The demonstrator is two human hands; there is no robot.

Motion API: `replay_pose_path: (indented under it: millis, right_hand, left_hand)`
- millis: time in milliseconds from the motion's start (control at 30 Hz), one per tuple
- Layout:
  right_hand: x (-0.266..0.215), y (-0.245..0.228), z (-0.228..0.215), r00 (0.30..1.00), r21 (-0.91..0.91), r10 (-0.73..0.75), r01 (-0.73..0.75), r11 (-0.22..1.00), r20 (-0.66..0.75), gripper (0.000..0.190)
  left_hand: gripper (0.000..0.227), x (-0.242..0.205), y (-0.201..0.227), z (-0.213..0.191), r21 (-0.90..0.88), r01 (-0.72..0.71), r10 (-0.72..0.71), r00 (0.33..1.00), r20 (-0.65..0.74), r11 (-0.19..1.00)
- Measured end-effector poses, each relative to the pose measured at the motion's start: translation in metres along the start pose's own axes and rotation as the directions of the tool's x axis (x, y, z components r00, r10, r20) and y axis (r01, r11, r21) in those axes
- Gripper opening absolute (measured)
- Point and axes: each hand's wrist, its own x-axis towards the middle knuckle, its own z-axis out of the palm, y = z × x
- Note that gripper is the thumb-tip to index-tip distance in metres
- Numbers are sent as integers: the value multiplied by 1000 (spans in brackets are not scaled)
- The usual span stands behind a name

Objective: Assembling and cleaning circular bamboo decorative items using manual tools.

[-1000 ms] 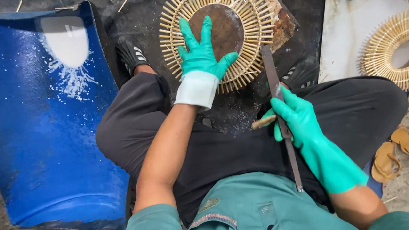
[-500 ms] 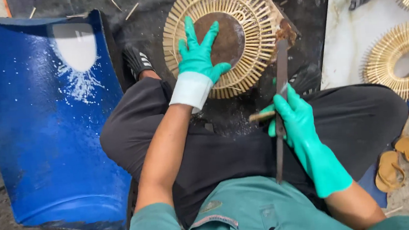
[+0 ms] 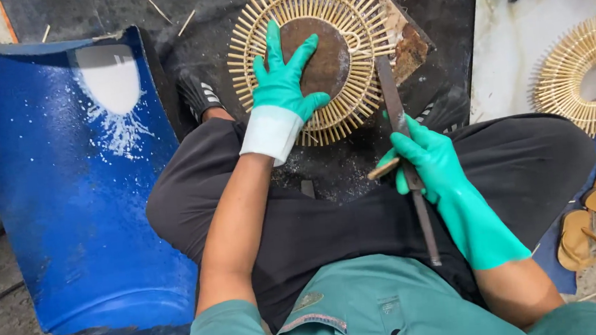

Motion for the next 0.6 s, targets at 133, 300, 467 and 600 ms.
replay_pose_path:
  millis: [133, 300, 467, 600]
  right_hand:
    - [10, -7, -17, 971, -13, -237, 237, 972, -12, 62]
    - [21, -104, -23, 925, -217, -366, 339, 915, -99, 79]
    - [165, -26, -84, 649, -637, -758, 557, 533, -66, 106]
    - [174, -16, -73, 581, -677, -814, 602, 423, 9, 109]
  left_hand:
    - [103, 4, -14, 4, 30, -163, 164, 985, -54, 986]
    - [100, 3, -21, 21, 73, -164, 171, 980, -104, 984]
    - [125, 6, -26, 24, 28, -124, 126, 986, -106, 992]
    - [124, 7, -24, 21, 76, -136, 143, 985, -93, 988]
